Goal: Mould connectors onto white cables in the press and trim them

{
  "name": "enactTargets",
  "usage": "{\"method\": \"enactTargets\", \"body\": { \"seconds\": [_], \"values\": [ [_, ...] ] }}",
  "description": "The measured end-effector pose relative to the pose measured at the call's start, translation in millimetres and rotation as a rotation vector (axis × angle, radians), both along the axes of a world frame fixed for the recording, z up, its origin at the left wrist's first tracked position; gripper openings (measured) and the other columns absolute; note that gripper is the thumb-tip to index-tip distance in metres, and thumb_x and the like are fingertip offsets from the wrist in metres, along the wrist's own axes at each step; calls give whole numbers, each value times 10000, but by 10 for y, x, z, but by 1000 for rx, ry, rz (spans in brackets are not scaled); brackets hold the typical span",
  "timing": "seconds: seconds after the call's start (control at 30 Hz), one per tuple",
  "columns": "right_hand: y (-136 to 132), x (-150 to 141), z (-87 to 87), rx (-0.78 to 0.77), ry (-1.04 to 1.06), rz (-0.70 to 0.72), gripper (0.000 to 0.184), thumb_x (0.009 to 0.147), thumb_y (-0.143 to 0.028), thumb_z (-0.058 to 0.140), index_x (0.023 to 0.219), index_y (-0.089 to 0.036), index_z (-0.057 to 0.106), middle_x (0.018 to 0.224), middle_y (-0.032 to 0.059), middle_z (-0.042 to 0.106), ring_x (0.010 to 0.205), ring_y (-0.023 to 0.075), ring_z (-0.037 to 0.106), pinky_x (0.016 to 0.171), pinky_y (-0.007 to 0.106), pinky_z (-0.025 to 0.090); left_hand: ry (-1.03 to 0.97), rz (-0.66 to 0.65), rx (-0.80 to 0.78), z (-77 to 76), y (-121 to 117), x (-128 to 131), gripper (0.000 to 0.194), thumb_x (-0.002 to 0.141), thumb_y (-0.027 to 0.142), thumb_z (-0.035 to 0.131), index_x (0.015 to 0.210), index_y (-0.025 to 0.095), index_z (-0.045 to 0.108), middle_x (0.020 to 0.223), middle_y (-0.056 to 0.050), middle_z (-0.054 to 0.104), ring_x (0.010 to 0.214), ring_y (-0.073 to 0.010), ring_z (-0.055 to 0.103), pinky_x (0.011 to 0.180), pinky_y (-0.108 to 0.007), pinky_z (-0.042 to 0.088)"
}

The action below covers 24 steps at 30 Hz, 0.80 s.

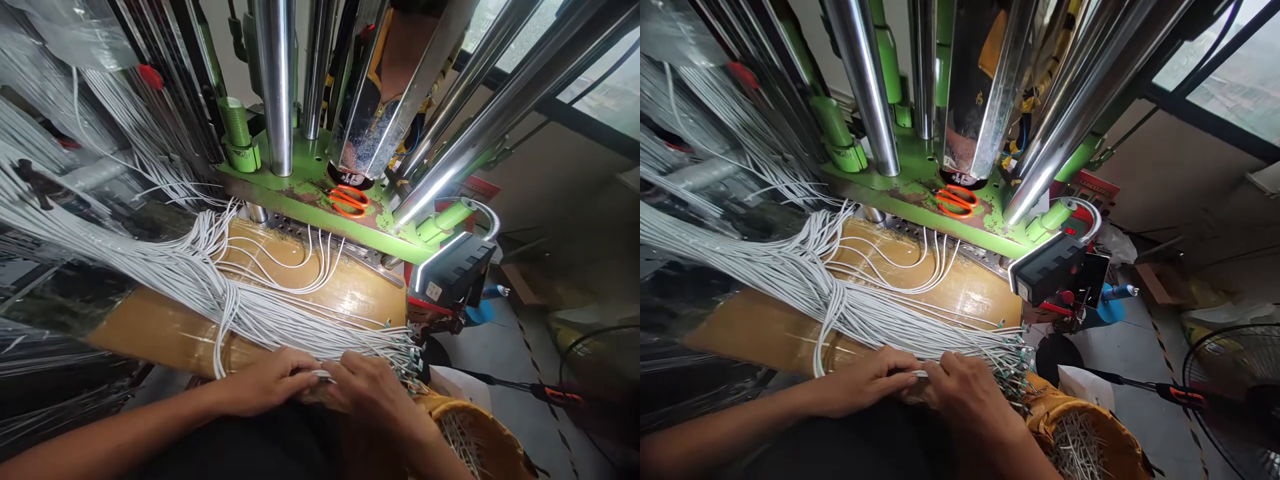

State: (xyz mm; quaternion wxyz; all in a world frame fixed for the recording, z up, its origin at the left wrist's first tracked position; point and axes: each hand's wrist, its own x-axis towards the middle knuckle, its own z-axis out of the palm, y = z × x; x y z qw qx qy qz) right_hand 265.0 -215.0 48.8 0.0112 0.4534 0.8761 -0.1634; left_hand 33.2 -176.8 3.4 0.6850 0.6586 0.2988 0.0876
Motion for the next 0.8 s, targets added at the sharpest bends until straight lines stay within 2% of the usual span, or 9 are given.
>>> {"method": "enactTargets", "body": {
  "seconds": [0.07, 0.13, 0.23, 0.33, 0.4, 0.47, 0.57, 0.7, 0.8],
  "values": [
    [32, 42, 44, -77, 110, -81, 181, 878, -224, 613, 1057, -222, 642, 826, 12, 689, 731, 158, 624, 637, 247, 398, 39, 17, 57, -5, -6, -20, 324, 933, 386, 455, 730, 162, 572, 680, 24, 473, 672, -129, 430, 629, -215, 320],
    [64, 79, 97, -127, 185, -157, 131, 919, -254, 555, 943, -235, 682, 799, 7, 690, 729, 141, 630, 661, 234, 416, 78, 19, 92, -1, -5, -33, 302, 931, 367, 466, 762, 163, 610, 686, 23, 504, 674, -129, 445, 630, -216, 320],
    [84, 52, 156, -139, 183, -85, 235, 936, -250, 507, 795, -223, 693, 698, 10, 658, 629, 133, 606, 587, 232, 417, 48, 9, 116, 24, -2, -8, 227, 918, 315, 500, 874, 181, 677, 763, 12, 596, 741, -141, 510, 675, -218, 340],
    [76, -34, 144, -97, 320, -159, 191, 929, -296, 510, 954, -220, 684, 893, 54, 706, 822, 181, 658, 739, 272, 501, -29, 32, 68, 46, 3, 53, 235, 908, 322, 515, 899, 174, 698, 786, -2, 624, 755, -150, 529, 680, -225, 353],
    [68, -114, 64, -72, 450, -324, 355, 943, -323, 461, 1271, -216, 546, 1231, 101, 629, 1176, 226, 562, 975, 354, 464, -61, 70, -30, 36, 12, 95, 256, 892, 352, 535, 895, 155, 699, 698, 6, 583, 669, -136, 494, 610, -221, 344],
    [85, -199, -79, -104, 520, -343, 539, 940, -304, 425, 1457, -203, 311, 1423, 109, 480, 1355, 229, 391, 1084, 414, 389, -105, 139, -137, 2, 27, 133, 247, 850, 362, 585, 884, 140, 690, 630, 22, 540, 597, -119, 452, 547, -214, 319],
    [267, -183, -328, -121, 503, -223, 514, 934, -281, 411, 1438, -197, 356, 1404, 93, 507, 1309, 202, 452, 1076, 369, 410, -166, 270, -236, -65, 67, 167, 246, 796, 375, 646, 789, 129, 647, 602, 27, 545, 556, -108, 456, 518, -210, 317],
    [801, 296, -542, 270, 211, -607, 441, 963, -225, 279, 1338, -112, 482, 1303, 174, 552, 1227, 238, 501, 1061, 424, 390, -174, 437, -307, -105, 151, 152, 317, 754, 400, 706, 663, 133, 561, 537, 31, 548, 509, -95, 476, 519, -207, 341],
    [1094, 671, -629, 293, 123, -634, 464, 944, -187, 287, 1369, -113, 456, 1272, 197, 550, 1155, 282, 524, 1003, 484, 405, -232, 602, -428, -103, 202, 126, 345, 672, 380, 782, 769, 146, 549, 576, 35, 581, 459, -77, 458, 449, -189, 290]
  ]
}}
